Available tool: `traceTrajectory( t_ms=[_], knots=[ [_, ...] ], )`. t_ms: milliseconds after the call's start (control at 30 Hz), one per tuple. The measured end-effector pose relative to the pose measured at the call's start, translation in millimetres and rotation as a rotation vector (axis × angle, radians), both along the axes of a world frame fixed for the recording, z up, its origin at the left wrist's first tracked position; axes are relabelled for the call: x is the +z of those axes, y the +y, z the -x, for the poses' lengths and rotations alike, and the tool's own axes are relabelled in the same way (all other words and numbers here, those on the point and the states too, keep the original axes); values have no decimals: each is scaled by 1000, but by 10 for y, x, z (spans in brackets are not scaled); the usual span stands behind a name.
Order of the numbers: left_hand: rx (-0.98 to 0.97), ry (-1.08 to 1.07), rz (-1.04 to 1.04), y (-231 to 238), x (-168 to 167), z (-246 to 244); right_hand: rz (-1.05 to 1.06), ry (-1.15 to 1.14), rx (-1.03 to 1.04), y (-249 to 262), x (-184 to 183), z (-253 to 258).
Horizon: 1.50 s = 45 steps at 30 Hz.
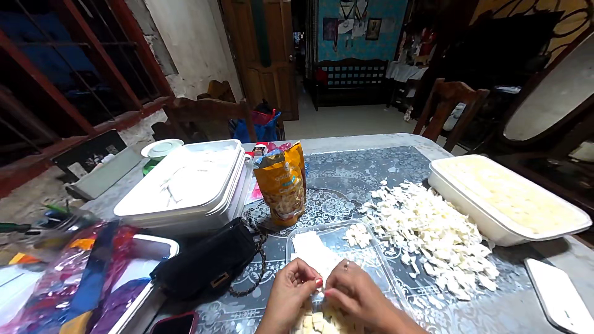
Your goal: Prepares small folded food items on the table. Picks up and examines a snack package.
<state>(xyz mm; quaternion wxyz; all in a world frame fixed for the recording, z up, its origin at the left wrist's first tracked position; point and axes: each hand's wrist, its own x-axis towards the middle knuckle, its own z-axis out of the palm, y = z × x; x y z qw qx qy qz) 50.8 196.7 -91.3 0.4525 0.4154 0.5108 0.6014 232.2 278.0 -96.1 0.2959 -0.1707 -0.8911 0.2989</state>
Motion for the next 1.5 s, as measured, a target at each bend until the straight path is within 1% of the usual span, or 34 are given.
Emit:
traceTrajectory(
  t_ms=[33, 100, 167, 200, 233, 300, 333, 367, 400, 467, 533, 600, 667, 733, 800, 867, 933, 1033, 1200, 1300, 1400, 1433, 1500],
  knots=[
    [19, 111, 17, 4, -8, 10, -193, 30, 13, -25, -68, 40],
    [6, 499, 21, -8, -39, 25, -566, 90, -91, -31, -147, 93],
    [-26, 910, -73, -24, -109, 32, -747, 99, -304, 43, -99, 43],
    [-53, 1051, -87, -27, -132, 41, -783, 75, -439, 120, -47, -13],
    [-90, 1141, -57, -30, -133, 47, -797, 35, -570, 214, 23, -86],
    [-119, 1232, -18, -27, -148, 45, -777, -52, -778, 430, 145, -236],
    [-92, 1262, -41, -25, -175, 35, -740, -92, -832, 511, 176, -297],
    [-47, 1287, -84, -23, -212, 22, -690, -119, -838, 554, 182, -334],
    [-6, 1304, -126, -20, -244, 12, -618, -136, -793, 549, 177, -339],
    [18, 1307, -160, -19, -262, 6, -387, -179, -580, 433, 148, -265],
    [-2, 1266, -141, -28, -239, 14, -171, -230, -302, 311, 77, -162],
    [-30, 1198, -91, -34, -187, 33, -133, -218, -111, 253, -66, -72],
    [-58, 1107, 3, -32, -134, 60, -141, -246, -38, 222, -128, -33],
    [-95, 999, 126, -13, -73, 118, -147, -270, -43, 218, -144, -26],
    [-112, 889, 205, 19, -17, 185, -123, -275, -79, 221, -130, -33],
    [-90, 804, 231, 35, 15, 224, -59, -257, -138, 207, -78, -49],
    [-68, 766, 229, 36, 19, 225, 56, -251, -200, 197, 15, -70],
    [-68, 843, 192, 15, -25, 161, 155, -252, -269, 205, 122, -101],
    [-52, 1021, 94, -37, -70, 11, 143, -232, -301, 227, 139, -119],
    [-43, 1042, 103, -41, -74, -3, 119, -221, -303, 227, 132, -117],
    [-103, 901, 208, -21, -10, 91, 96, -146, -327, 234, 108, -124],
    [-92, 830, 207, -18, 10, 120, 131, -97, -331, 230, 108, -128],
    [-11, 670, 147, -6, -1, 142, 333, 23, -295, 214, 124, -117]
  ],
)
